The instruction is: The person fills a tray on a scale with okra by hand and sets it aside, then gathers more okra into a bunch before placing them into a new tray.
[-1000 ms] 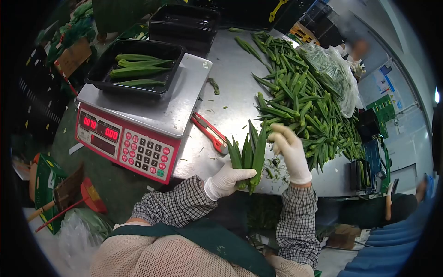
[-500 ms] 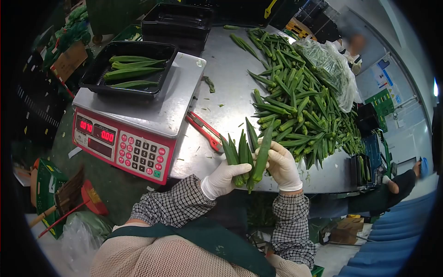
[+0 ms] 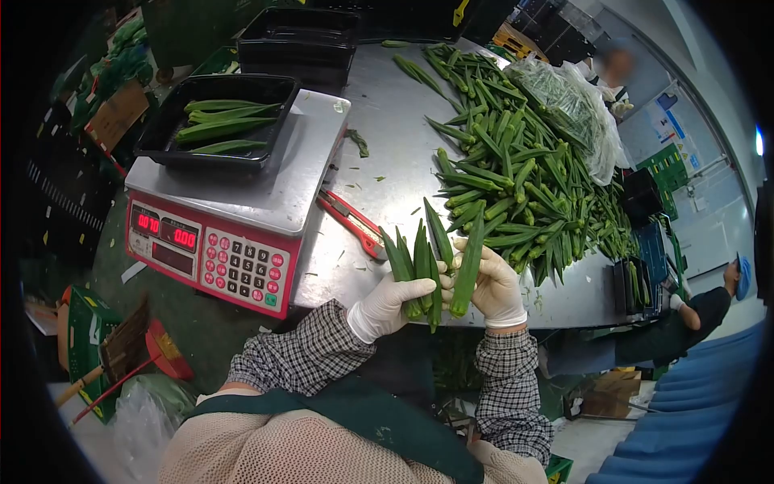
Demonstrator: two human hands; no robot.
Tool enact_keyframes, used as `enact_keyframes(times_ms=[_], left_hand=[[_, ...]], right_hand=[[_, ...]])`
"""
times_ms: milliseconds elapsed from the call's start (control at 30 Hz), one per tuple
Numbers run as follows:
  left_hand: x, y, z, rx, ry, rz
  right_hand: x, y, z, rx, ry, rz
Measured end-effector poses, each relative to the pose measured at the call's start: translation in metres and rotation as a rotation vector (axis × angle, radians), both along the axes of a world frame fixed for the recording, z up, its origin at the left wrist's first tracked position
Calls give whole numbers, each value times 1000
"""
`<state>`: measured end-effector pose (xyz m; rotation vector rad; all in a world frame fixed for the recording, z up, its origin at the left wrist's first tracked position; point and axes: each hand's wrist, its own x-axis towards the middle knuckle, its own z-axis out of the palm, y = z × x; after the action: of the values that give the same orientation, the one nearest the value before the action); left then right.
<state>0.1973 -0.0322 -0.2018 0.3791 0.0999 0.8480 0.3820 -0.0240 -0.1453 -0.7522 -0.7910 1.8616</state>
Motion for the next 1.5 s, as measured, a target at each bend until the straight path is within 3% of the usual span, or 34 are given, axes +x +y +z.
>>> enact_keyframes(times_ms=[200,400,700,800,900,1033,1500], left_hand=[[0,0,2,5,16,6],[0,0,-3,-23,37,-4],[-1,0,-2,-26,61,0],[0,0,-1,-14,57,9],[0,1,7,44,47,18],[1,2,0,114,65,43],[-2,-1,8,16,86,30]], right_hand=[[1,-1,-3,10,17,23],[6,1,-13,112,205,90],[6,4,-16,117,197,106],[-10,-2,-2,87,127,-24],[-19,-1,13,-42,-339,-186],[-25,-8,18,120,-724,-215],[-45,-39,28,329,-773,-178]])
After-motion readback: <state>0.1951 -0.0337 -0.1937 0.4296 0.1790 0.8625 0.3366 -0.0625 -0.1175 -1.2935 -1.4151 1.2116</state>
